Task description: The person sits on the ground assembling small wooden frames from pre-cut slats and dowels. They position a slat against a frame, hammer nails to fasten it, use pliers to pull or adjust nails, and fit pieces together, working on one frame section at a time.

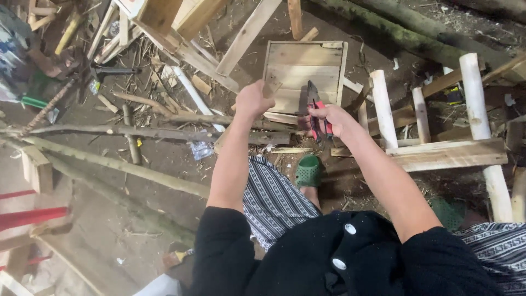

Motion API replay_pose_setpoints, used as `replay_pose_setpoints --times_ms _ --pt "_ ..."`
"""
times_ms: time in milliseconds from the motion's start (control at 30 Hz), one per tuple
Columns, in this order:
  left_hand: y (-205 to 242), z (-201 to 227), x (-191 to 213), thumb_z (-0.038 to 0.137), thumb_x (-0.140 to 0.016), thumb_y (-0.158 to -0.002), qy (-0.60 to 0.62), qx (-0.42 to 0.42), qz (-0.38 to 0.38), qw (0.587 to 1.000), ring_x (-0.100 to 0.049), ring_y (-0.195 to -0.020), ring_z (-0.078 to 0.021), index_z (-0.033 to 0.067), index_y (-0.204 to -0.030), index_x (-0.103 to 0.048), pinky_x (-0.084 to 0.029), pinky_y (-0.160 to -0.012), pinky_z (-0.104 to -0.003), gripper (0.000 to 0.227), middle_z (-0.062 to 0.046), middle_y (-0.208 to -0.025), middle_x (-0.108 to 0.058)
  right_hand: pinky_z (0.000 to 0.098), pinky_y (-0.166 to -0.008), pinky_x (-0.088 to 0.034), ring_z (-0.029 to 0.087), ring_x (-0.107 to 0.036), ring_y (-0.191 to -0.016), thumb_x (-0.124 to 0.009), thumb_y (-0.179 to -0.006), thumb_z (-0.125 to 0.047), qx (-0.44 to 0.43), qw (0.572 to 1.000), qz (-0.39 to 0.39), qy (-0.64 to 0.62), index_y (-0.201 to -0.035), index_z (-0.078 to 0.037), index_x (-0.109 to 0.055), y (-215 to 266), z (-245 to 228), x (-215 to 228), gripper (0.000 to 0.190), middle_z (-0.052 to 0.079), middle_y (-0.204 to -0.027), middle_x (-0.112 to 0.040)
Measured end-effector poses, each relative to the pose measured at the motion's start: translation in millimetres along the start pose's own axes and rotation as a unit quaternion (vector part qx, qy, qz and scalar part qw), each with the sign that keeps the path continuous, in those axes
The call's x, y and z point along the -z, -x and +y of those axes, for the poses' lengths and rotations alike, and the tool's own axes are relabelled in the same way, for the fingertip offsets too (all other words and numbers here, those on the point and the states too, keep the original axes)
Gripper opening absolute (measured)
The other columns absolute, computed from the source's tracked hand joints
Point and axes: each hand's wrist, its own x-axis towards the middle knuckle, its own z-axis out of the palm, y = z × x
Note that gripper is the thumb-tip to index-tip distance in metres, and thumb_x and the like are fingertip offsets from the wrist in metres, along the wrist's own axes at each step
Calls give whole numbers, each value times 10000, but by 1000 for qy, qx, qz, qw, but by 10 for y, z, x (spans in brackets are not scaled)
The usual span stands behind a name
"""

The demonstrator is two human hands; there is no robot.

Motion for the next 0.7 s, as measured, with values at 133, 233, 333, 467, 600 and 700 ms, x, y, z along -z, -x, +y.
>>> replay_pose_setpoints --times_ms 133,233,333,467,600,700 --pt "-28 16 -23 525 -725 -741 24 -7 -23 999 -661 -1212 -321 186 -1189 -664 -551 -1018 -508 565 -124 -1197 -725 623 -675 -639 357 -763 -783 -737 -886 -65 13 1000 20 3 -1172 -43 -611 212 -111 -230 314 178 -918 -716" --pt "-226 -66 -226 523 -758 -718 36 -25 -19 999 -668 -1206 -334 153 -1196 -685 -554 -1004 -513 609 -132 -1199 -727 669 -731 -617 425 -760 -874 -750 -858 -35 17 999 34 22 -1195 -88 -642 39 -39 -142 358 199 -979 -742" --pt "-124 71 -119 491 -767 -721 17 -34 -23 999 -674 -1191 -340 143 -1174 -702 -559 -999 -523 575 -144 -1177 -731 613 -696 -631 391 -764 -879 -762 -861 -20 55 995 67 51 -1193 -72 -643 -93 72 -79 356 190 -996 -745" --pt "-222 42 -252 503 -790 -688 32 -45 -23 998 -682 -1167 -381 124 -1144 -702 -565 -978 -535 600 -174 -1145 -737 365 -493 -633 260 -736 -707 -815 -797 -120 56 982 103 149 -1108 -149 -662 153 -76 -234 348 87 -859 -714" --pt "-222 119 -229 482 -795 -691 26 -49 -29 998 -688 -1162 -379 121 -1152 -703 -563 -995 -515 593 -174 -1148 -739 283 -455 -589 228 -716 -668 -839 -769 -139 59 976 106 179 -1022 -148 -673 330 -203 -441 303 64 -786 -683" --pt "-156 192 -158 455 -789 -706 29 -49 -24 998 -692 -1159 -375 111 -1157 -709 -561 -1004 -508 573 -179 -1147 -742 280 -443 -573 229 -701 -634 -840 -757 -118 66 974 113 183 -1002 -133 -669 344 -231 -434 299 71 -767 -679"
